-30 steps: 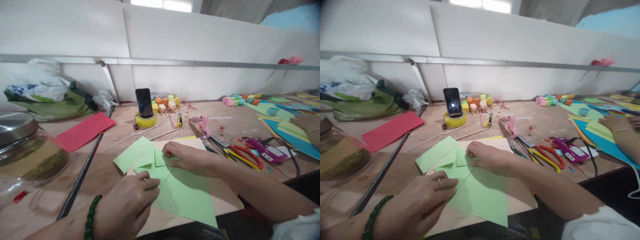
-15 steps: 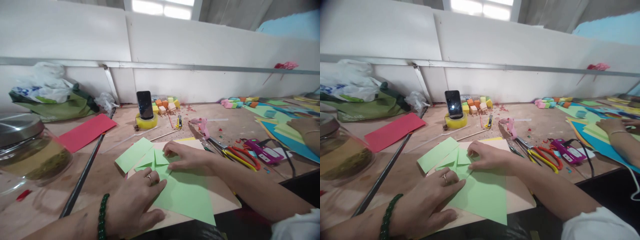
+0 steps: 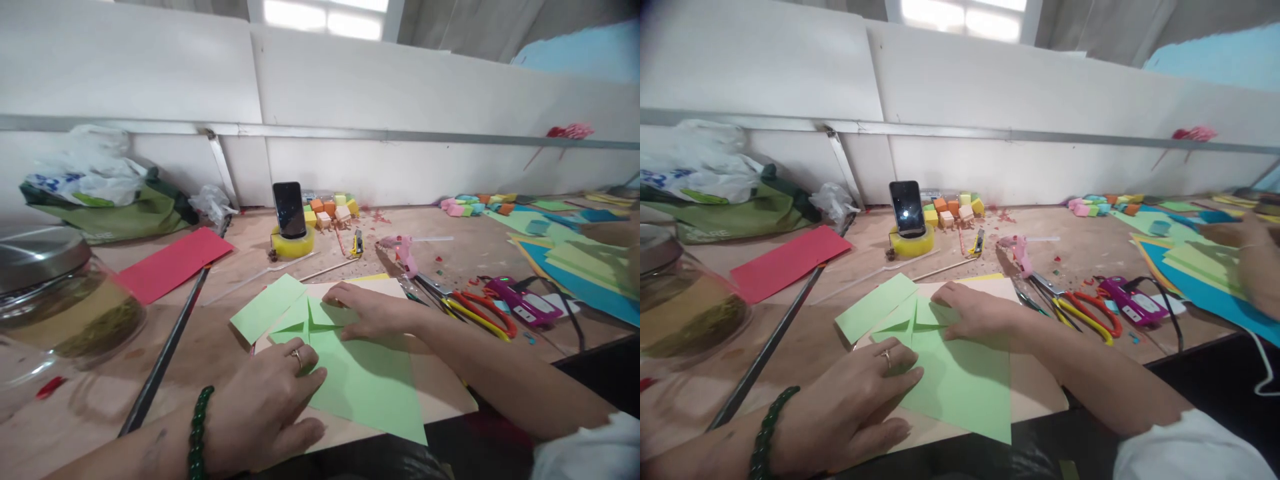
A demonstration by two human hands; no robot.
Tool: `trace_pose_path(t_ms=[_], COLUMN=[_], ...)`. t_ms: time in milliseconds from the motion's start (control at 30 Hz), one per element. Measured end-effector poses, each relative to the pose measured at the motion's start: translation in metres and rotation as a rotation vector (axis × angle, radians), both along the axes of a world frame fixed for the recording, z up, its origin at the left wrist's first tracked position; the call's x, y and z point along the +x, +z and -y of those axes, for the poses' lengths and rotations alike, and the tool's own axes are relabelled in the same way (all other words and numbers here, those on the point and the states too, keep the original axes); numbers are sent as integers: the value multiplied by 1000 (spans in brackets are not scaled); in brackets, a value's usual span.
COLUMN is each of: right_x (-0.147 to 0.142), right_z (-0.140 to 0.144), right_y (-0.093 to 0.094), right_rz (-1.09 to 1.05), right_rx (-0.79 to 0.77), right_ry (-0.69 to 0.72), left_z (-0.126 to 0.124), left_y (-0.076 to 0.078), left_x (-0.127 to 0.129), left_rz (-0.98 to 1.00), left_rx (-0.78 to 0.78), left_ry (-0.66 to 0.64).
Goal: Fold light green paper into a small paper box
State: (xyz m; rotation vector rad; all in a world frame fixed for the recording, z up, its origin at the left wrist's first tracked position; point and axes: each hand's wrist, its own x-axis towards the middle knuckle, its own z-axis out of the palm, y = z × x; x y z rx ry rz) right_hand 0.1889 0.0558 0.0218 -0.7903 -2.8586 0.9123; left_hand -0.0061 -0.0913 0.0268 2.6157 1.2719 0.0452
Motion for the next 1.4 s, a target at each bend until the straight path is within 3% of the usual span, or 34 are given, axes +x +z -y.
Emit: trace_pose_path(t_ms=[233, 433, 667, 800, 1000, 1100, 1267, 1400], right_x=[5, -6, -1, 2, -5, -6, 3, 5], right_z=[-6, 13, 1, 0, 18, 18, 2, -6], right_y=[5, 1, 2, 5, 2, 0, 4, 6], right_rz=[0, 1, 41, 35, 25, 35, 47, -18], right_rx=[-41, 87, 12, -9, 111, 95, 24, -23], right_ry=[110, -103, -35, 6, -84, -87, -15, 124], left_z=[-2, -1, 2, -1, -3, -1, 2, 1], left_y=[4, 1, -1, -3, -6, -3, 2, -6], left_x=[-4, 0, 0, 1, 5, 5, 6, 0], left_rz=[44, 9, 35, 91, 104, 86, 52, 194], left_rx=[0, 48, 58, 37, 38, 18, -4, 68], left_ry=[3, -71, -109, -47, -3, -28, -31, -46])
